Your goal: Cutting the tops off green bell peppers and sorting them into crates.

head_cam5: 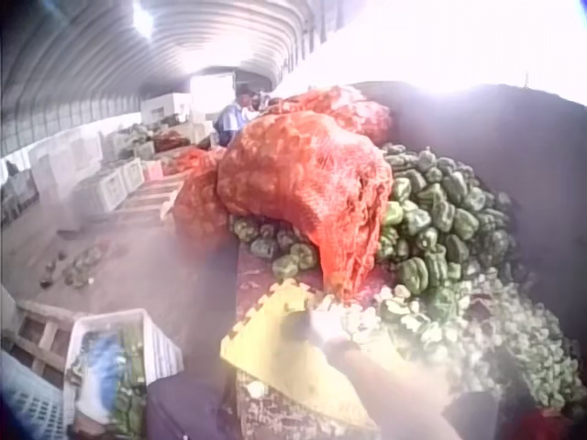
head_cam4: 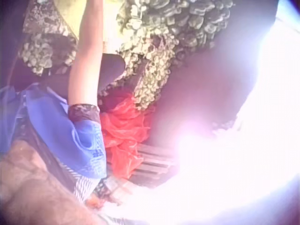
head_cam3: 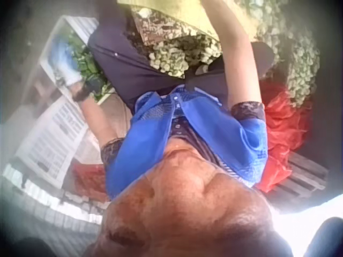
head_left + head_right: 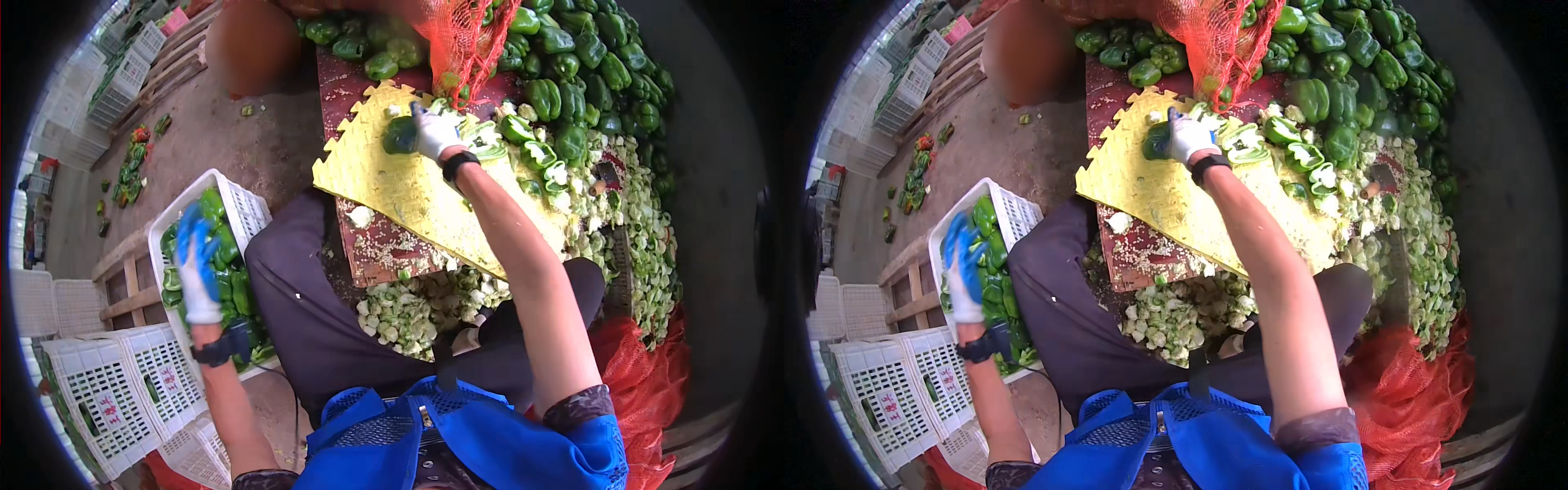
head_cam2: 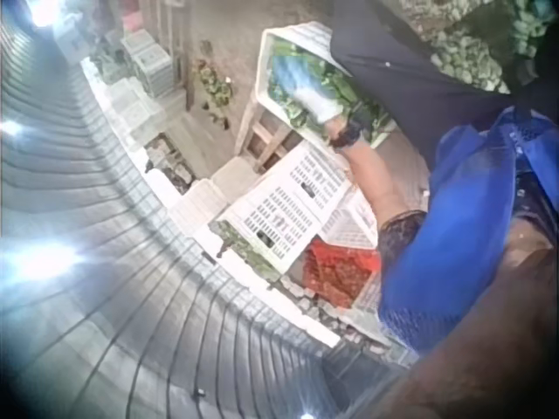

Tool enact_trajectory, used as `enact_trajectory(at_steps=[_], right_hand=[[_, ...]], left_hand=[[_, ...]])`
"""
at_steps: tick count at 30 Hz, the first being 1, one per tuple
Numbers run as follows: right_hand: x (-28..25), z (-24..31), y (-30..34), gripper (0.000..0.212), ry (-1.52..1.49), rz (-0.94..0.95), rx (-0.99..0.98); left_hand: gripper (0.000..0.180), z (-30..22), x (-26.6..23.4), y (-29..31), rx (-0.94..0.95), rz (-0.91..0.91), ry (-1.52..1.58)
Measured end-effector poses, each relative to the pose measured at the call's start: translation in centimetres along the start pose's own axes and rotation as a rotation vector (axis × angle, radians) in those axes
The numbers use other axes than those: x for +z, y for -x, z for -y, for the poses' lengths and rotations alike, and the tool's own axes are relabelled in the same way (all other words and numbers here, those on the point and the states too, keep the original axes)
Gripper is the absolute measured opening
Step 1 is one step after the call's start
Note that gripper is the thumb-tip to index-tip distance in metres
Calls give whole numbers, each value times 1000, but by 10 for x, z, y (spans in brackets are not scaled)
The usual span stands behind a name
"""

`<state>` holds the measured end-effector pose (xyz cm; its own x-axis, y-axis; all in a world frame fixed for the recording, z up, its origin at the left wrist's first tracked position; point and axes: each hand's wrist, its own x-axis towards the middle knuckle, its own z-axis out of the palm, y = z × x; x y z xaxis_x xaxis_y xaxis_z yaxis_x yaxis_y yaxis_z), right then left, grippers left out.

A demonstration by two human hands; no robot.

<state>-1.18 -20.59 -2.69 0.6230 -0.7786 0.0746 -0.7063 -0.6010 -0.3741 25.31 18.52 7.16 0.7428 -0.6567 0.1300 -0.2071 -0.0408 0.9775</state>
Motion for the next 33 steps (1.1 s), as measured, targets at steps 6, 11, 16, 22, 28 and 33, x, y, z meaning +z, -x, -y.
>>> enact_trajectory(at_steps=[6,11,16,22,28,33], right_hand=[[-2,58,54,50,-198,-152,-151],[-48,87,139,63,-30,-201,-673],[-122,58,178,42,-645,-140,-206],[-131,44,197,67,-214,123,-422],[-115,41,208,63,-159,-63,-456],[-115,56,219,57,-154,-151,-271]], left_hand=[[49,16,166,18,-532,416,670],[50,67,259,17,-707,627,1434],[57,15,280,55,-658,595,1311],[56,-21,282,70,-428,712,1073],[56,-38,290,82,-346,716,852],[55,-46,300,80,-371,480,980]])
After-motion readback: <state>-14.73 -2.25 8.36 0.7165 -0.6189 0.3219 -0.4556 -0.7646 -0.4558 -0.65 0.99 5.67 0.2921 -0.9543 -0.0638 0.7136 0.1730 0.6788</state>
